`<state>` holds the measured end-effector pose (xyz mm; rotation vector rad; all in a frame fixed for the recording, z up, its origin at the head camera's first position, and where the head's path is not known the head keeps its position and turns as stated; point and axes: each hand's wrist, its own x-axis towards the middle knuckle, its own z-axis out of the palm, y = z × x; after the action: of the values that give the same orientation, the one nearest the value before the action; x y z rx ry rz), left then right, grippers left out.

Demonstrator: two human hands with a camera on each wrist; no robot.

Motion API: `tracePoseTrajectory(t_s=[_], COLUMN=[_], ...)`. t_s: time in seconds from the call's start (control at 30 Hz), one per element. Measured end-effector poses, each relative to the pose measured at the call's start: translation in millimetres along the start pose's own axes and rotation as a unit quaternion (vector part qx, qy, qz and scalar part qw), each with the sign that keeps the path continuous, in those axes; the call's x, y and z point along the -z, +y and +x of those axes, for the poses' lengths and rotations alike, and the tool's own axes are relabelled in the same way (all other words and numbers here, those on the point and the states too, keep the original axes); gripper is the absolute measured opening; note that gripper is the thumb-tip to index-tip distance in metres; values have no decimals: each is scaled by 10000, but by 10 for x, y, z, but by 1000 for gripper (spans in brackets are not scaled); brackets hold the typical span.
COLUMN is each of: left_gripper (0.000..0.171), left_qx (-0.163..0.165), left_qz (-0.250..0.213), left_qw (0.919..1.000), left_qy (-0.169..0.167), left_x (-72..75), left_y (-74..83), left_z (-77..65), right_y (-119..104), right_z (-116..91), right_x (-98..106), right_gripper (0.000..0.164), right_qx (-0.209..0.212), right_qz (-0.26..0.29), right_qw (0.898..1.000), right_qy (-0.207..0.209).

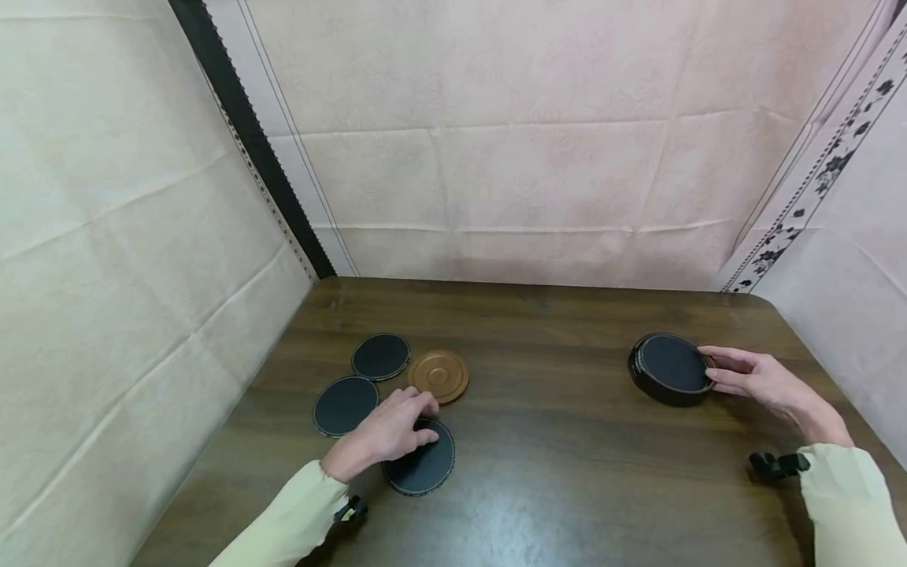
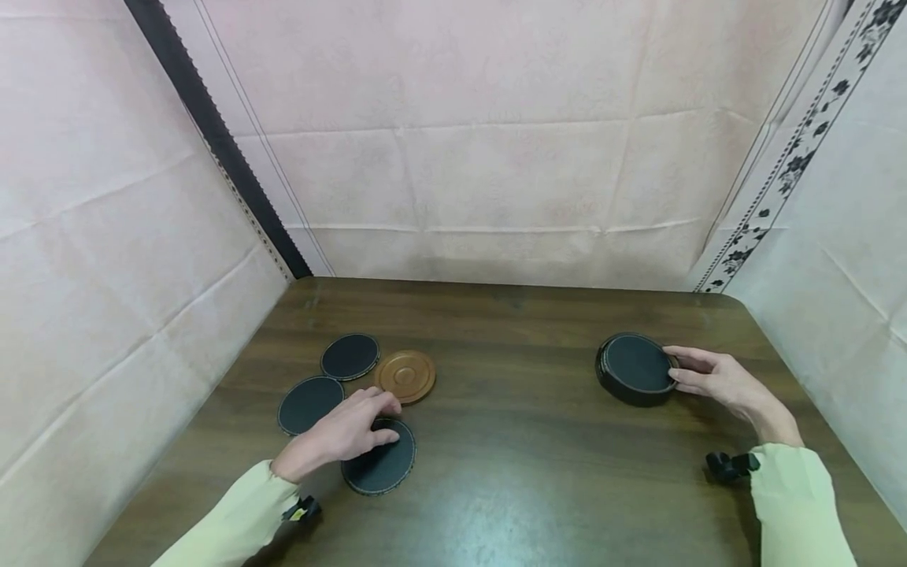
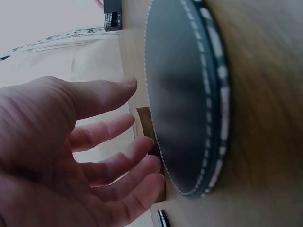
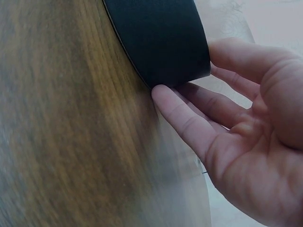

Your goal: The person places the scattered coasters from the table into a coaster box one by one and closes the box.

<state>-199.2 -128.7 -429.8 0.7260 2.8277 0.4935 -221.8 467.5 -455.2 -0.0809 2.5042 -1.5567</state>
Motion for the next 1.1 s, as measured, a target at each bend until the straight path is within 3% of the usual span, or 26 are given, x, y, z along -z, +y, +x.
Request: tracePoseTrajectory(t_s=[0.3,0.67,0.93,1.1], left_gripper=[40,41,14,7], left_qx=[221,424,-97,-446], left_qz=[550,238,-143,-471], left_qw=[9975,9965,9990,9969], left_qy=[-384,-675,-415,-436], left_x=[17,94,160,240], left_y=[-32,-51,-111,-96], left_z=[9,70,128,183], right_y=[21,5,0,1], right_z=[3,-12,-11,-11], right_x=[-8,-4,-1,-8], right_gripper=[64,64,66,65], right_qx=[133,135,137,144], right_qz=[41,-14,-179,-134], right_qw=[9999,9999,9997,9998], right_qy=[-5,33,63,24])
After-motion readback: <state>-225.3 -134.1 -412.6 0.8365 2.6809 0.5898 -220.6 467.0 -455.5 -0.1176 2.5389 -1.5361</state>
